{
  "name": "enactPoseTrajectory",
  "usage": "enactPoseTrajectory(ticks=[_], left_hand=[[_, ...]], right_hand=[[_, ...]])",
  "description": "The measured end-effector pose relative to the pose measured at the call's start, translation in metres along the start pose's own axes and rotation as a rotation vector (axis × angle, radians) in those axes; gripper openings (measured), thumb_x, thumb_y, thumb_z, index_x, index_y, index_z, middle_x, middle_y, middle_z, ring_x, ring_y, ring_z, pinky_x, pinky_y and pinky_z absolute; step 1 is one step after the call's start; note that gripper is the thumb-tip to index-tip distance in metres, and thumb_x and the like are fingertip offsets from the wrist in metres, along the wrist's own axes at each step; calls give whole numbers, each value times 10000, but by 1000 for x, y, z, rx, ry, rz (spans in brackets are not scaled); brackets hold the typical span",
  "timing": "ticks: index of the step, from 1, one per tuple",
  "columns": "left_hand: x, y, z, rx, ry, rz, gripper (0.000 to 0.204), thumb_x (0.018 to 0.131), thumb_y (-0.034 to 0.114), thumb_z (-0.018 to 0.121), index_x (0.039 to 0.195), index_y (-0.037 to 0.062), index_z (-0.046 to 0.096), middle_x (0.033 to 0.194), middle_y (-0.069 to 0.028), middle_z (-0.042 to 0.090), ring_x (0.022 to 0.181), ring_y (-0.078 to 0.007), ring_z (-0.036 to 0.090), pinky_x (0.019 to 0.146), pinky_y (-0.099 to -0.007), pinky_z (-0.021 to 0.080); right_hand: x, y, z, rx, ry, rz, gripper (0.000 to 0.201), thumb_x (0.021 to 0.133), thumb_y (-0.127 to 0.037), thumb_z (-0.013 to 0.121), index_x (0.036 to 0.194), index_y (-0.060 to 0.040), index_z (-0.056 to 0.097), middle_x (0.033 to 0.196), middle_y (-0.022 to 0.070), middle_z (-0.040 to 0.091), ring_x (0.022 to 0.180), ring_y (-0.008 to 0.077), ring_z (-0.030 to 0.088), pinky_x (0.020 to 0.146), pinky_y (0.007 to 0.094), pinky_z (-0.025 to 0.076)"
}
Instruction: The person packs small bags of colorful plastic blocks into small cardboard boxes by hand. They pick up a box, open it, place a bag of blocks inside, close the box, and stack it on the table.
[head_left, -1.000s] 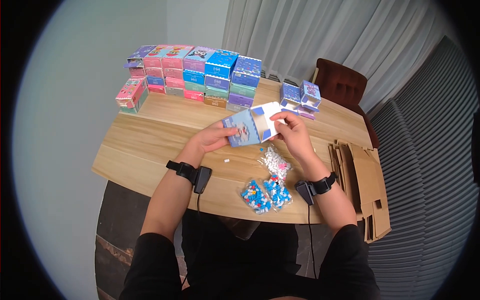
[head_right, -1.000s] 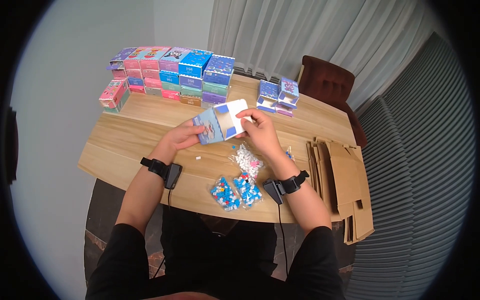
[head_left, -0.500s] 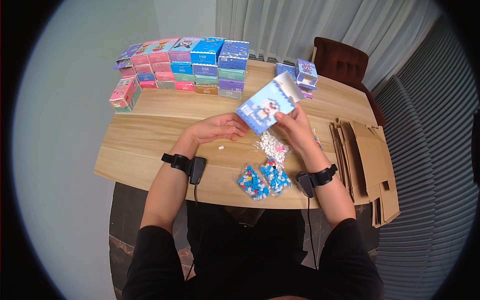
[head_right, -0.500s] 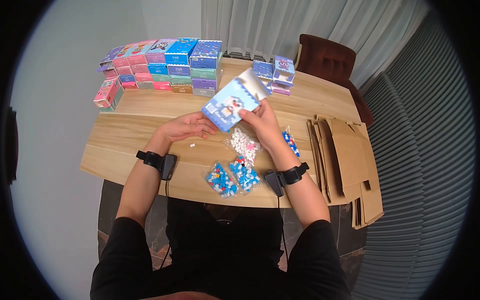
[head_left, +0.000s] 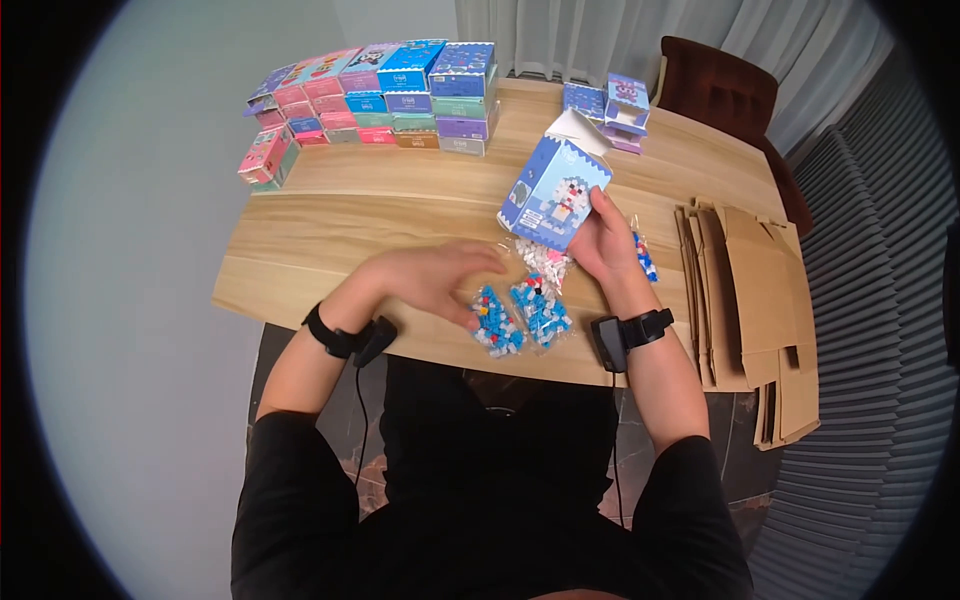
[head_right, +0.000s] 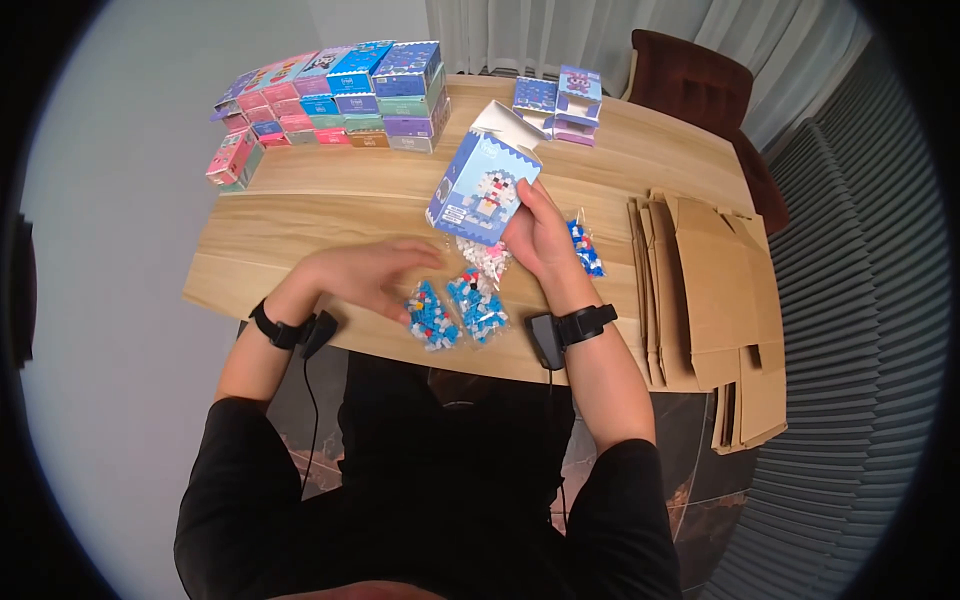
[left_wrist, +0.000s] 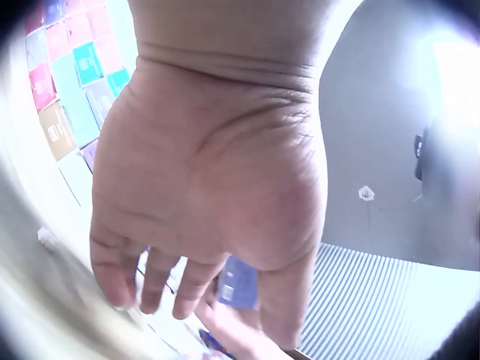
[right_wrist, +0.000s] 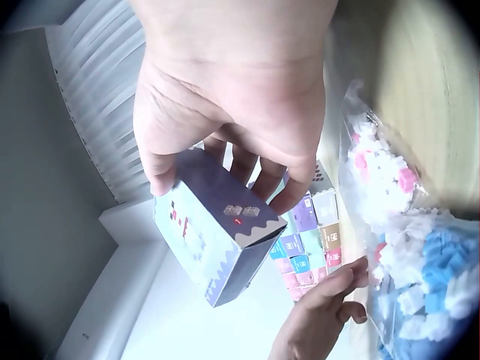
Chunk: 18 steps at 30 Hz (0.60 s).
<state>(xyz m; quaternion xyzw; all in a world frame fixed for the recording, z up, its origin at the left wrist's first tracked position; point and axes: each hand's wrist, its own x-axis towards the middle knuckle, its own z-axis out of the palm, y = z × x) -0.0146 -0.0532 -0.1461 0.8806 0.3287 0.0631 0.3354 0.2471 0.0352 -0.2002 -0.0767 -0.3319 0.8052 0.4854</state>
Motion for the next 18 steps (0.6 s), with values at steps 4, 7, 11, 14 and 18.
enactPoseTrajectory(ticks=[4, 7, 11, 14, 18], left_hand=[[-9, 9, 22, 81, 91, -33, 707, 713, 219, 838, 1306, 65, 486, 1426, -196, 395, 1344, -325, 356, 1070, -380, 347], [-11, 11, 27, -5, 146, -84, 622, 693, 178, 854, 1202, 68, 513, 1327, -171, 469, 1250, -294, 437, 1024, -369, 384], [-16, 22, 22, -202, 177, -407, 549, 693, 158, 852, 1111, 70, 507, 1078, -90, 554, 1001, -235, 550, 873, -326, 460], [-25, 9, 16, -234, 288, -448, 545, 734, 102, 827, 1157, 80, 484, 1036, -53, 587, 958, -144, 582, 811, -275, 485], [-40, -15, 1, -671, 557, -290, 499, 824, -13, 721, 1228, 74, 442, 1078, -55, 596, 1044, -122, 588, 883, -254, 488]], right_hand=[[0, 2, 10, -1, -18, 30, 528, 971, -311, 562, 1386, -23, 408, 1365, 150, 525, 1263, 298, 511, 1080, 494, 383], [-4, 0, 17, -31, -39, 22, 514, 975, -302, 557, 1377, -15, 414, 1345, 146, 539, 1229, 280, 540, 1047, 470, 425], [-6, -2, 18, -67, -71, 49, 460, 1004, -238, 510, 1391, -19, 391, 1323, 114, 543, 1195, 220, 556, 996, 391, 472], [-6, 1, 19, -113, -45, 24, 436, 997, -244, 535, 1357, -18, 439, 1249, 98, 590, 1130, 176, 592, 946, 343, 498], [-5, 3, 17, -176, 10, -7, 391, 989, -247, 562, 1299, -19, 493, 1161, 74, 634, 1017, 126, 630, 866, 288, 521]])
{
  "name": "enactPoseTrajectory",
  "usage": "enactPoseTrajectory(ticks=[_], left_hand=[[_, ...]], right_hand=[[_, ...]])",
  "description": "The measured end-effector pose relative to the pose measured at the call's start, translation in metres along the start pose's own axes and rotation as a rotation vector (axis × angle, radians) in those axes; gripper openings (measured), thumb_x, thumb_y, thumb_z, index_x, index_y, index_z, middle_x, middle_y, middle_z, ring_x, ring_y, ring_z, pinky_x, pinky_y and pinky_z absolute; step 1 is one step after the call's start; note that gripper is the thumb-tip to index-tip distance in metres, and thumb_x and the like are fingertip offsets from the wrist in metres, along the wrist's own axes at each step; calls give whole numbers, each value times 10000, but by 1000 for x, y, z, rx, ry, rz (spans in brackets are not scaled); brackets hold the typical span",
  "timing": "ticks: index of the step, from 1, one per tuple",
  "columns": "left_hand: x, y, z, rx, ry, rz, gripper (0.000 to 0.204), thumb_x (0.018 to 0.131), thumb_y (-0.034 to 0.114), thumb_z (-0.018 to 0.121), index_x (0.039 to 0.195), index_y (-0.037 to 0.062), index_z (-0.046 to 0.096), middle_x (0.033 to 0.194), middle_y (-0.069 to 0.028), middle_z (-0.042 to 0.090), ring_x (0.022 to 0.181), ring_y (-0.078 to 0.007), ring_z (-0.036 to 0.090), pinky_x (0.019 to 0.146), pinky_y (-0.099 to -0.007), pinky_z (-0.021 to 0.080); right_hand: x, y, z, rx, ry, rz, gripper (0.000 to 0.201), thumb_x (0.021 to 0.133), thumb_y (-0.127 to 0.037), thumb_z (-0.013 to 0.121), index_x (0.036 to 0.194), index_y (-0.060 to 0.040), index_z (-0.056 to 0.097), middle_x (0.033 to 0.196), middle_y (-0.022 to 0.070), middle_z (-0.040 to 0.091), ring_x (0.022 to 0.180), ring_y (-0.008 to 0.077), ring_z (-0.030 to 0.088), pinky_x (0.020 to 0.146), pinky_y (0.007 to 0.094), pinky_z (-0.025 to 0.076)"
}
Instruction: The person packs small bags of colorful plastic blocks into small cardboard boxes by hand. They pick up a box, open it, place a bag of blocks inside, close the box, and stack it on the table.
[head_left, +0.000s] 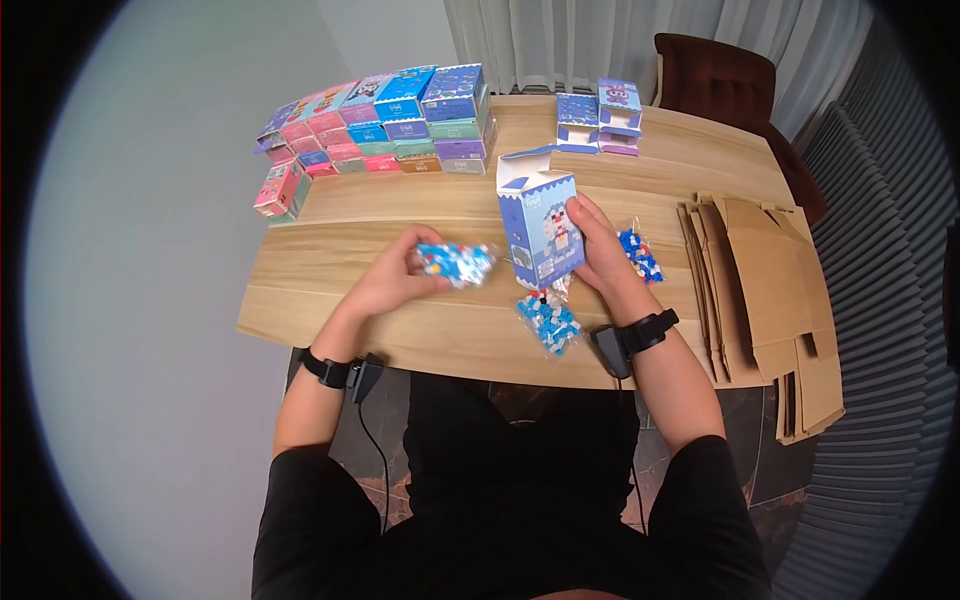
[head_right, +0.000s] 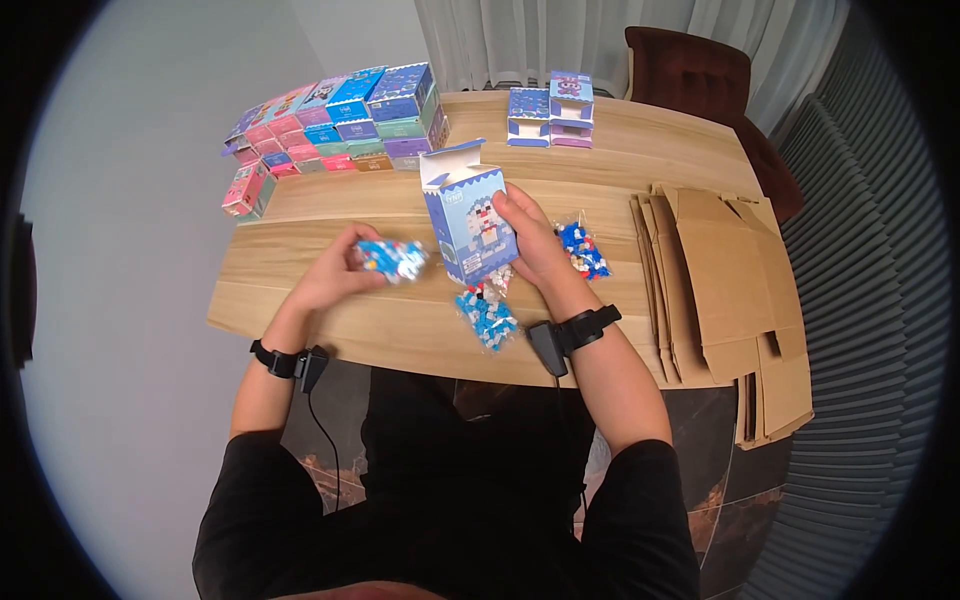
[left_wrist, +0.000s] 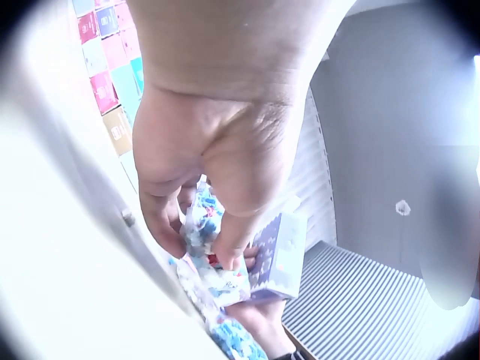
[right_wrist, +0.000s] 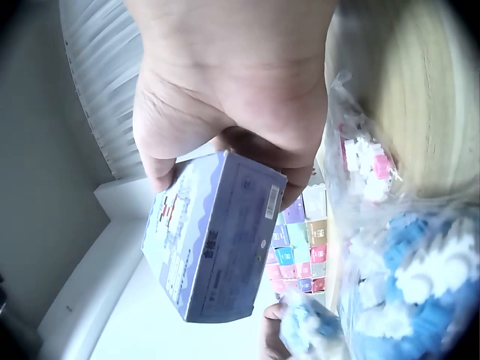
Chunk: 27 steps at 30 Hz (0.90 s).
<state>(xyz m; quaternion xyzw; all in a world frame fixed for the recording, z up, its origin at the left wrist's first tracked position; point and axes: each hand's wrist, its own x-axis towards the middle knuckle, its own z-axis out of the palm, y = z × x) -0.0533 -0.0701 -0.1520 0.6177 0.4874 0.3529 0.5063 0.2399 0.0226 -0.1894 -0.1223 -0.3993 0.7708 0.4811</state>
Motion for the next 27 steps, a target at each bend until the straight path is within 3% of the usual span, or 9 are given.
enactPoseTrajectory(ticks=[3, 4, 7, 11, 17, 27], left_hand=[[2, 17, -14, -184, 95, 204, 538, 850, -26, 681, 1310, 53, 413, 1131, -61, 570, 1061, -130, 588, 916, -264, 481], [1, 21, -20, -103, 149, 228, 599, 868, -35, 652, 1388, 44, 364, 1233, -87, 510, 1112, -145, 569, 939, -279, 475], [6, 42, -20, -162, 213, 329, 637, 870, -32, 653, 1418, 40, 337, 1300, -97, 448, 1165, -158, 538, 948, -289, 473], [10, 81, 4, -49, 293, 474, 691, 855, -27, 648, 1454, 57, 313, 1313, -84, 473, 1180, -155, 516, 941, -295, 462], [30, 83, 14, 321, 323, 405, 745, 827, -38, 695, 1448, 105, 311, 1301, -84, 484, 1188, -165, 506, 995, -310, 412], [32, 101, 14, 498, 288, 390, 667, 817, -14, 722, 1402, 91, 419, 1300, -60, 528, 1169, -154, 532, 959, -307, 444]], right_hand=[[1, 0, 0, -71, 22, -42, 366, 985, -235, 572, 1272, -16, 508, 1124, 70, 649, 961, 111, 642, 825, 263, 528], [1, -1, 1, -92, 26, -50, 359, 983, -226, 576, 1265, -12, 512, 1116, 70, 651, 954, 108, 642, 816, 258, 528], [3, 1, 2, -200, 41, -52, 348, 970, -176, 593, 1258, 3, 514, 1098, 76, 655, 956, 105, 637, 814, 249, 526], [3, 0, 11, -326, 36, -74, 356, 935, -79, 621, 1259, 20, 510, 1097, 79, 653, 968, 102, 628, 827, 239, 521], [3, 2, 10, -346, -15, -86, 383, 902, -6, 638, 1261, 20, 507, 1128, 81, 634, 990, 102, 619, 842, 239, 519], [3, 2, 12, -343, -14, -77, 393, 887, 19, 643, 1254, 18, 503, 1112, 76, 625, 999, 109, 613, 854, 245, 518]])
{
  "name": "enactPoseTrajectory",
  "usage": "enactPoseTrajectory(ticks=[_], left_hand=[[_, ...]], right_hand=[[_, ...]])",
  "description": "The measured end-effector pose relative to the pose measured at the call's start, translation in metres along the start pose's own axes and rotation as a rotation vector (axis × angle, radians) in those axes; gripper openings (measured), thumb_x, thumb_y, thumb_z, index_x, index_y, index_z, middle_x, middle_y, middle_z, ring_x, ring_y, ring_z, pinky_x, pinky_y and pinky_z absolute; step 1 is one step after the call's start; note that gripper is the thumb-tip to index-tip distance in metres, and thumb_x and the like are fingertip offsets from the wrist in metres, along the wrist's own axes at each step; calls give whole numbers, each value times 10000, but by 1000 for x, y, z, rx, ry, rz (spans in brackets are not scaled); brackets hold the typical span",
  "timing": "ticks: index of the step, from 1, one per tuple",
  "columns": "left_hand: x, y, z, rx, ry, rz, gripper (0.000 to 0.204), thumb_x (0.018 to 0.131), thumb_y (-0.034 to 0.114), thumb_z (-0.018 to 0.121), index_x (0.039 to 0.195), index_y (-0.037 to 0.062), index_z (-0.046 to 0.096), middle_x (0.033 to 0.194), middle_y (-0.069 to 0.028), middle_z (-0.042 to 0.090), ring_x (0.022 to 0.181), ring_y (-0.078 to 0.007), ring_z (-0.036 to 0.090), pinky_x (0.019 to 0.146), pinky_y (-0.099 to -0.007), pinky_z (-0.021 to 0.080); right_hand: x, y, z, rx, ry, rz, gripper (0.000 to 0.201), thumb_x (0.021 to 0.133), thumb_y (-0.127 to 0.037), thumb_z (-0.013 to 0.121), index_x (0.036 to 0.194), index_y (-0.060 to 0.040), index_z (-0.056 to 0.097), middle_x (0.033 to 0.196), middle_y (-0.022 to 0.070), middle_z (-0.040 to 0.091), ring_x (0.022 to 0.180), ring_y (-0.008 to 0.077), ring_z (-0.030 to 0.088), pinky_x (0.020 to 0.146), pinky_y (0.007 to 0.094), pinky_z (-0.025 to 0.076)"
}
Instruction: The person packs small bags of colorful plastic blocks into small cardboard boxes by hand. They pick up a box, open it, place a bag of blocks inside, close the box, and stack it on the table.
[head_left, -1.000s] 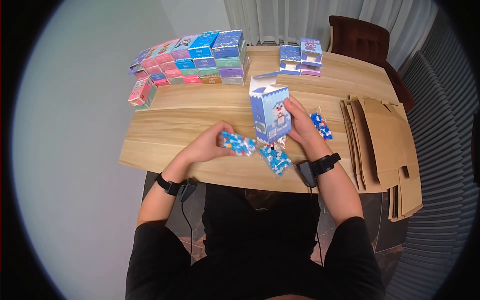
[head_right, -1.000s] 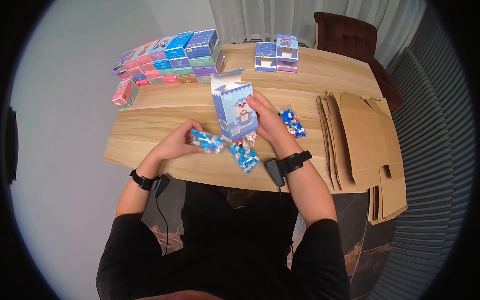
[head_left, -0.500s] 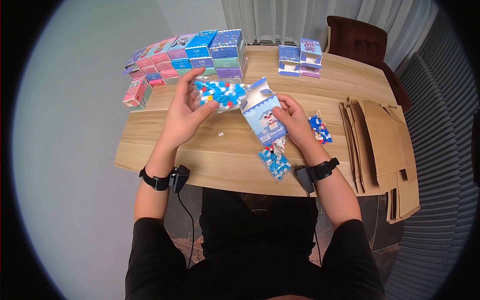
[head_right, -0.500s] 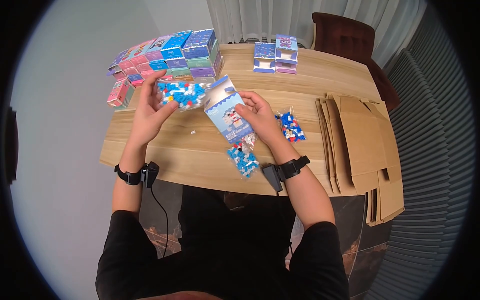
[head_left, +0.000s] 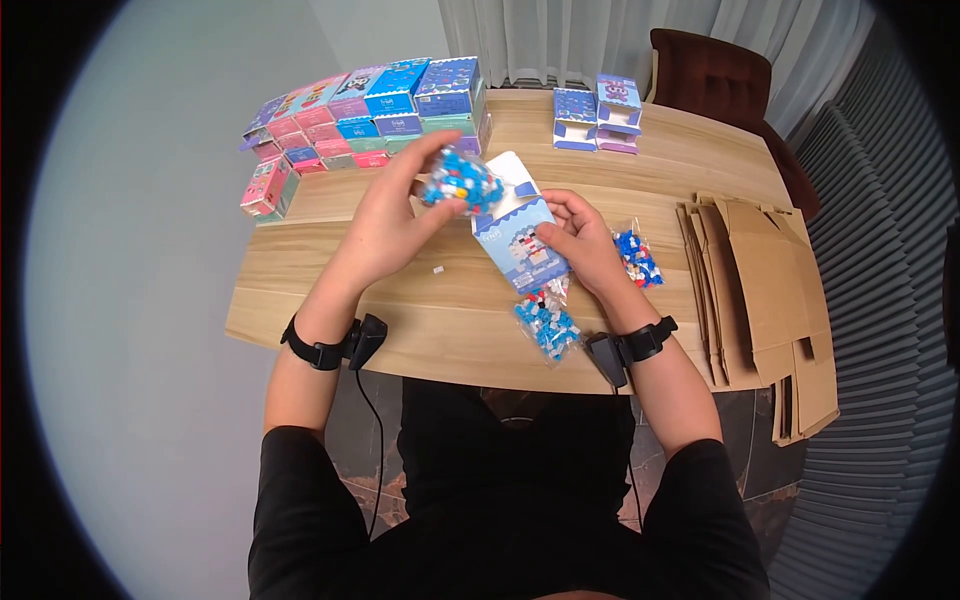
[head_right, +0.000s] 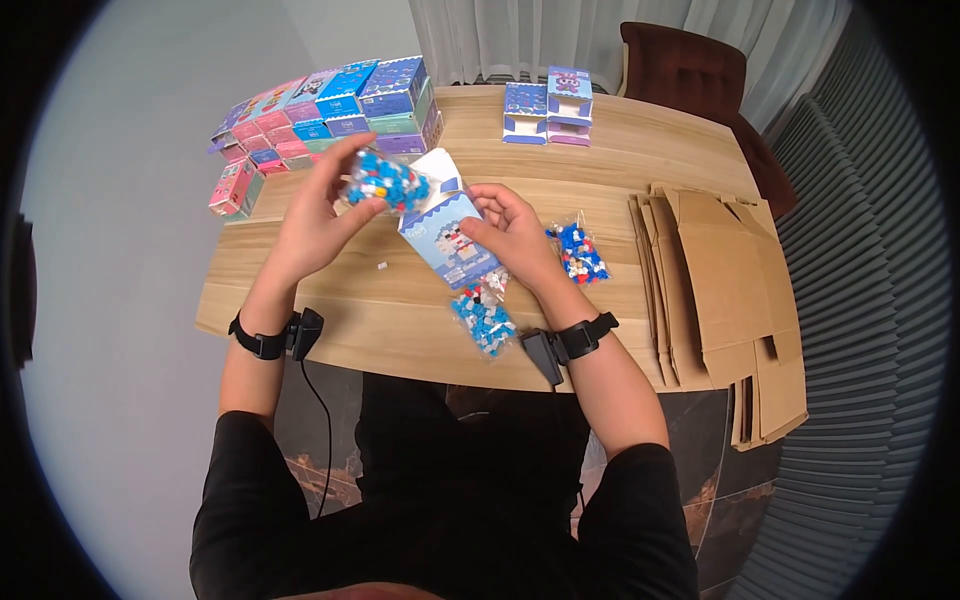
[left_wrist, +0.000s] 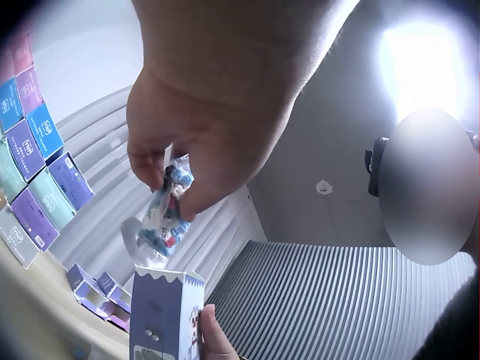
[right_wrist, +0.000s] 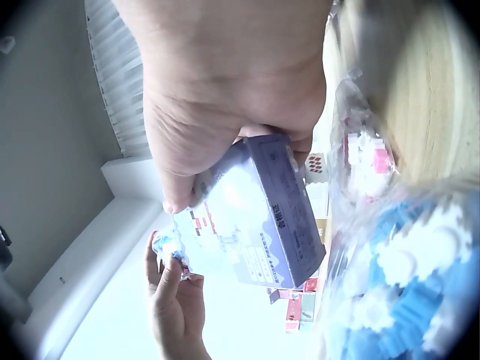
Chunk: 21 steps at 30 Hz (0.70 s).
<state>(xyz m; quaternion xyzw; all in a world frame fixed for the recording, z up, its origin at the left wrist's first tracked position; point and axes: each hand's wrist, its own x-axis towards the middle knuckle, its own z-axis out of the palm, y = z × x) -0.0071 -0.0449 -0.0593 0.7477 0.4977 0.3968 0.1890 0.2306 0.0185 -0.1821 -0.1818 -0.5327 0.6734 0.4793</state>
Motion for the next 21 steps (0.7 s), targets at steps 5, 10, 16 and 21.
enactPoseTrajectory(ticks=[5, 10, 16, 21], left_hand=[[-2, -6, 9, -238, -40, -20, 637, 826, 2, 721, 1393, 84, 440, 1271, -67, 549, 1164, -170, 542, 945, -301, 460], [-3, 2, 19, -67, -92, 31, 556, 853, 21, 693, 1362, 64, 473, 1252, -84, 556, 1140, -189, 548, 923, -306, 478], [-4, 1, 35, -28, -92, 121, 470, 857, -10, 647, 1308, 38, 523, 1223, -108, 560, 1087, -197, 557, 839, -304, 491], [-8, 2, 41, 1, 77, 221, 311, 850, 2, 639, 1156, 19, 586, 1123, -105, 587, 991, -218, 582, 778, -319, 489]], right_hand=[[0, 0, 0, 11, 0, 16, 401, 884, 12, 652, 1254, 22, 497, 1119, 81, 619, 1012, 113, 610, 865, 249, 517], [0, 2, -1, 38, -19, 10, 407, 886, -6, 662, 1256, 20, 494, 1127, 84, 614, 1019, 119, 610, 867, 254, 520], [1, 3, -3, 98, -11, 18, 392, 896, -22, 653, 1253, 17, 494, 1144, 96, 615, 1016, 125, 616, 860, 258, 525], [0, 1, -4, 135, 45, 20, 361, 920, -65, 639, 1244, 12, 500, 1132, 99, 628, 997, 126, 625, 836, 259, 533]])
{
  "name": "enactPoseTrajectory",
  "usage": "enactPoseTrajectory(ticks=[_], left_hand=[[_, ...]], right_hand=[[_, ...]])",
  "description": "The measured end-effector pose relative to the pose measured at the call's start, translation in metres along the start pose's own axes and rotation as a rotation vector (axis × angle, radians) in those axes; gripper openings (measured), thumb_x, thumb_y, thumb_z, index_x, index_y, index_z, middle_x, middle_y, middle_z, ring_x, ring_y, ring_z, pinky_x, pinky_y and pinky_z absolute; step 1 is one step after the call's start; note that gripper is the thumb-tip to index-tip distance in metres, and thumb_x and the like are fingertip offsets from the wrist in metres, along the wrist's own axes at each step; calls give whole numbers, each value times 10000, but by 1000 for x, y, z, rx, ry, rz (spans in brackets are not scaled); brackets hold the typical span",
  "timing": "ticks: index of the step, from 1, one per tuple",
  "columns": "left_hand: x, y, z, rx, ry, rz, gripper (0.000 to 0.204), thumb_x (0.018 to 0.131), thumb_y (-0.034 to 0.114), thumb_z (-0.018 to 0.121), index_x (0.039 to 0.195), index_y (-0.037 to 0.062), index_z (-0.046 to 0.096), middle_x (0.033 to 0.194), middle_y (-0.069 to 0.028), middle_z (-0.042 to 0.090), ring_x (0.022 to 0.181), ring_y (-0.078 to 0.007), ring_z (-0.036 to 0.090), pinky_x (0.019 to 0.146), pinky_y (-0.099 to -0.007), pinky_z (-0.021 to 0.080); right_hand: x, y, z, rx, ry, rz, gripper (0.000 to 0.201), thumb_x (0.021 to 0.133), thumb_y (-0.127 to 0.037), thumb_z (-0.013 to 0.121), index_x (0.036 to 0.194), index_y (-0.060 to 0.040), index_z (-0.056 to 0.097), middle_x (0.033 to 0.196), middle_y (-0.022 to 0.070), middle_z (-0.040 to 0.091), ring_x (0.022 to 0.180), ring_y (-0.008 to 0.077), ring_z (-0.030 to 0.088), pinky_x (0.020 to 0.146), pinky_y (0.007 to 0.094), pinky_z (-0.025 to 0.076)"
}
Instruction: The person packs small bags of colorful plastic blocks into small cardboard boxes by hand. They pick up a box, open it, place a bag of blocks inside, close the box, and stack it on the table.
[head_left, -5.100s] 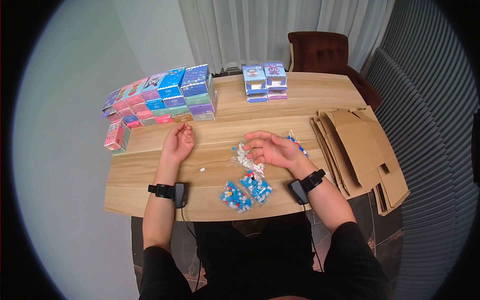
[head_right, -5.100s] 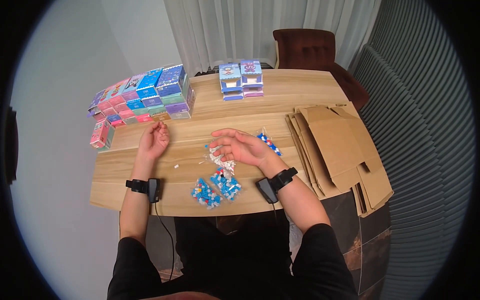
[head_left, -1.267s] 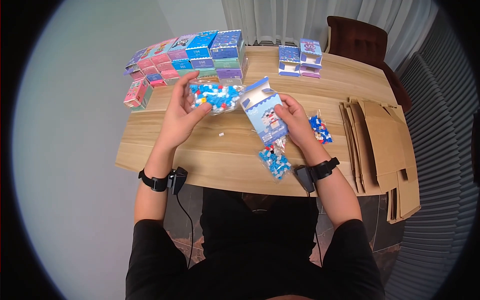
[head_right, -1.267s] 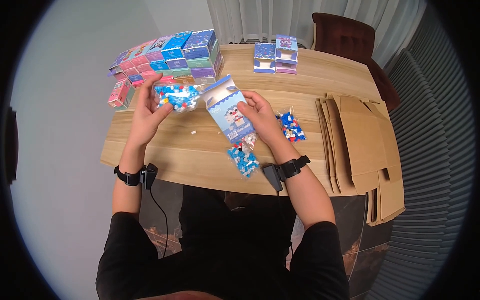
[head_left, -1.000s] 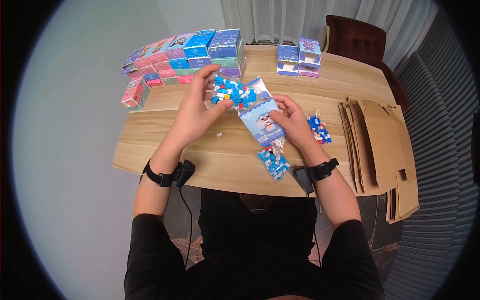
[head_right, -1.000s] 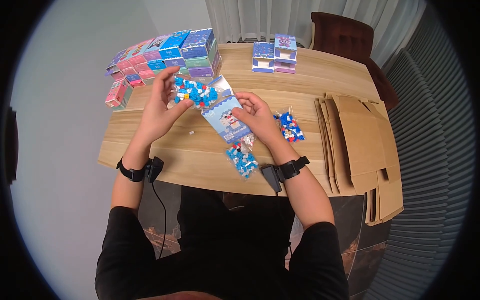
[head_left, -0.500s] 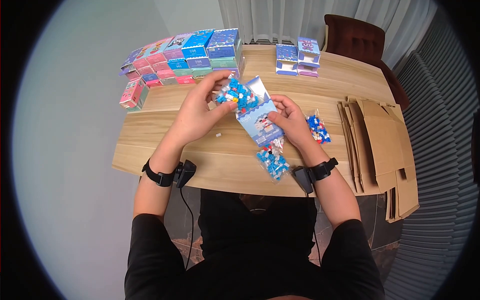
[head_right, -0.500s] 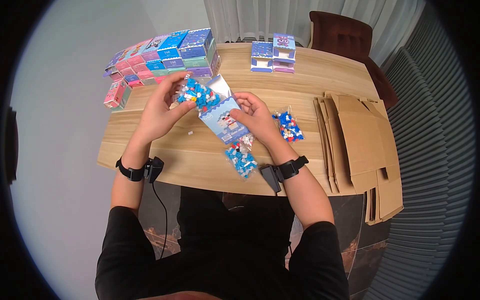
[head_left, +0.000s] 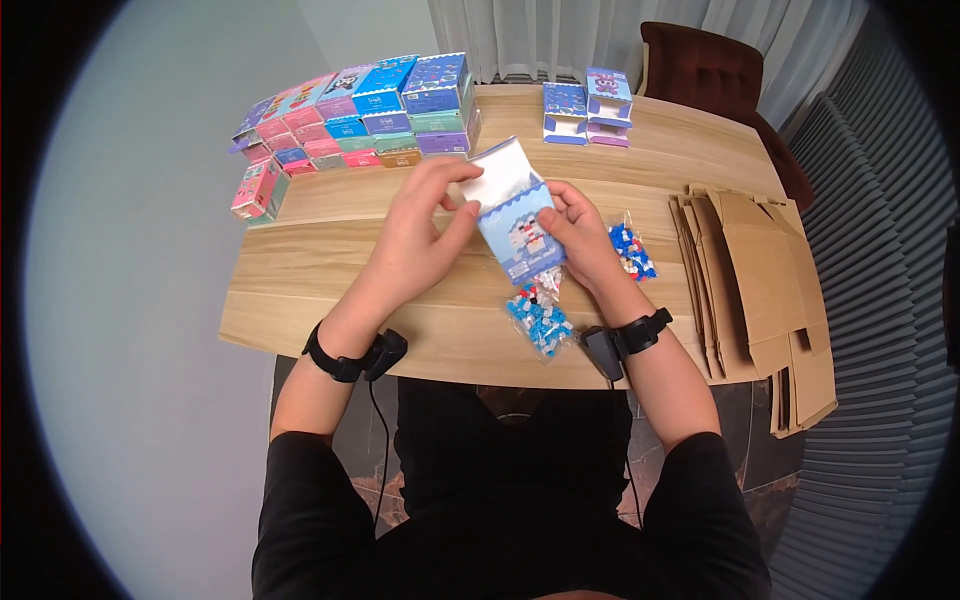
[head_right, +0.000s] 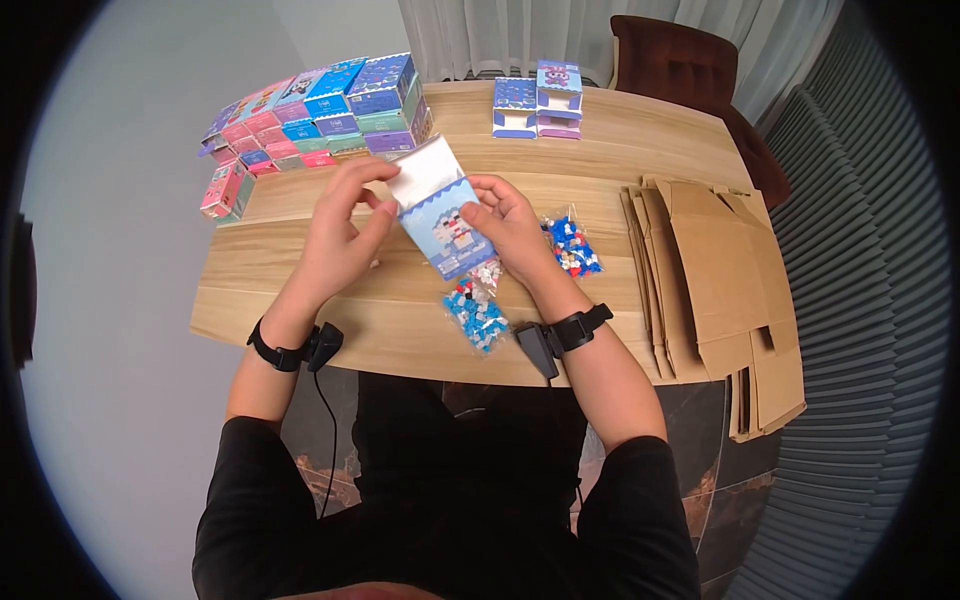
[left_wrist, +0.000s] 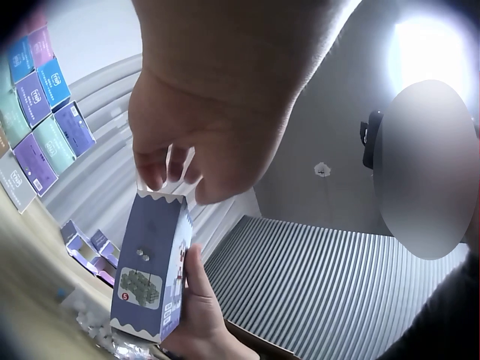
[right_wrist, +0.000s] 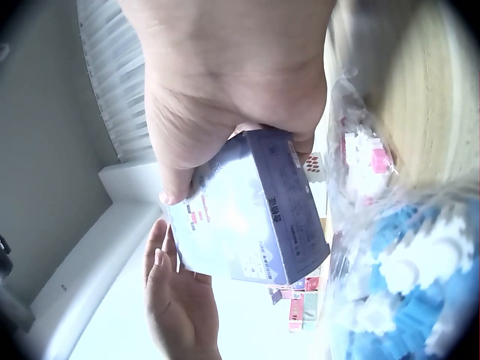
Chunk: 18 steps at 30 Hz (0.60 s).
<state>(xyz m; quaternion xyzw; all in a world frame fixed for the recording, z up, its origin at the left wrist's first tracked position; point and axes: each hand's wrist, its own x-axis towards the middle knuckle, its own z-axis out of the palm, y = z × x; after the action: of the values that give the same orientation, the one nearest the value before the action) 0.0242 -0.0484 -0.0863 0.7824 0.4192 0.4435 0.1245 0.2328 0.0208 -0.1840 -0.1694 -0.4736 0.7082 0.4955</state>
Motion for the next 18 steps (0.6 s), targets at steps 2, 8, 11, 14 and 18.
enactPoseTrajectory(ticks=[2, 8, 11, 14, 18], left_hand=[[-6, 2, -5, 27, 17, -30, 213, 848, 32, 655, 1054, 15, 602, 1047, -108, 606, 922, -258, 600, 747, -342, 494], [-33, 11, 19, -17, -543, 140, 169, 858, 116, 652, 1001, 38, 609, 920, -123, 618, 856, -303, 617, 719, -390, 495], [-35, 0, 23, -51, -571, -28, 182, 868, 170, 655, 991, 41, 618, 899, -132, 620, 840, -302, 623, 716, -398, 497], [-33, -8, 27, -71, -444, -258, 189, 876, 111, 676, 1031, 48, 587, 894, -49, 623, 798, -158, 610, 676, -279, 470], [-34, -24, 37, -312, -303, -457, 235, 910, 130, 668, 1043, 42, 496, 886, -48, 620, 819, -99, 598, 685, -259, 469]], right_hand=[[2, 1, -1, 28, 49, -20, 331, 937, -103, 630, 1227, 5, 510, 1102, 91, 641, 981, 122, 632, 825, 259, 536], [4, 2, -8, 214, 183, -31, 271, 987, -229, 575, 1164, -28, 538, 1025, 65, 667, 927, 118, 652, 803, 276, 543], [4, 0, -10, 293, 204, -14, 275, 995, -248, 559, 1167, -35, 540, 1038, 71, 663, 927, 130, 654, 807, 292, 545], [4, -1, -10, 303, 191, 5, 260, 997, -230, 551, 1168, -35, 539, 1066, 74, 655, 948, 140, 650, 830, 308, 544], [3, -2, -7, 293, 84, 7, 277, 1003, -204, 532, 1221, -34, 517, 1141, 87, 634, 1028, 161, 632, 897, 333, 529]])
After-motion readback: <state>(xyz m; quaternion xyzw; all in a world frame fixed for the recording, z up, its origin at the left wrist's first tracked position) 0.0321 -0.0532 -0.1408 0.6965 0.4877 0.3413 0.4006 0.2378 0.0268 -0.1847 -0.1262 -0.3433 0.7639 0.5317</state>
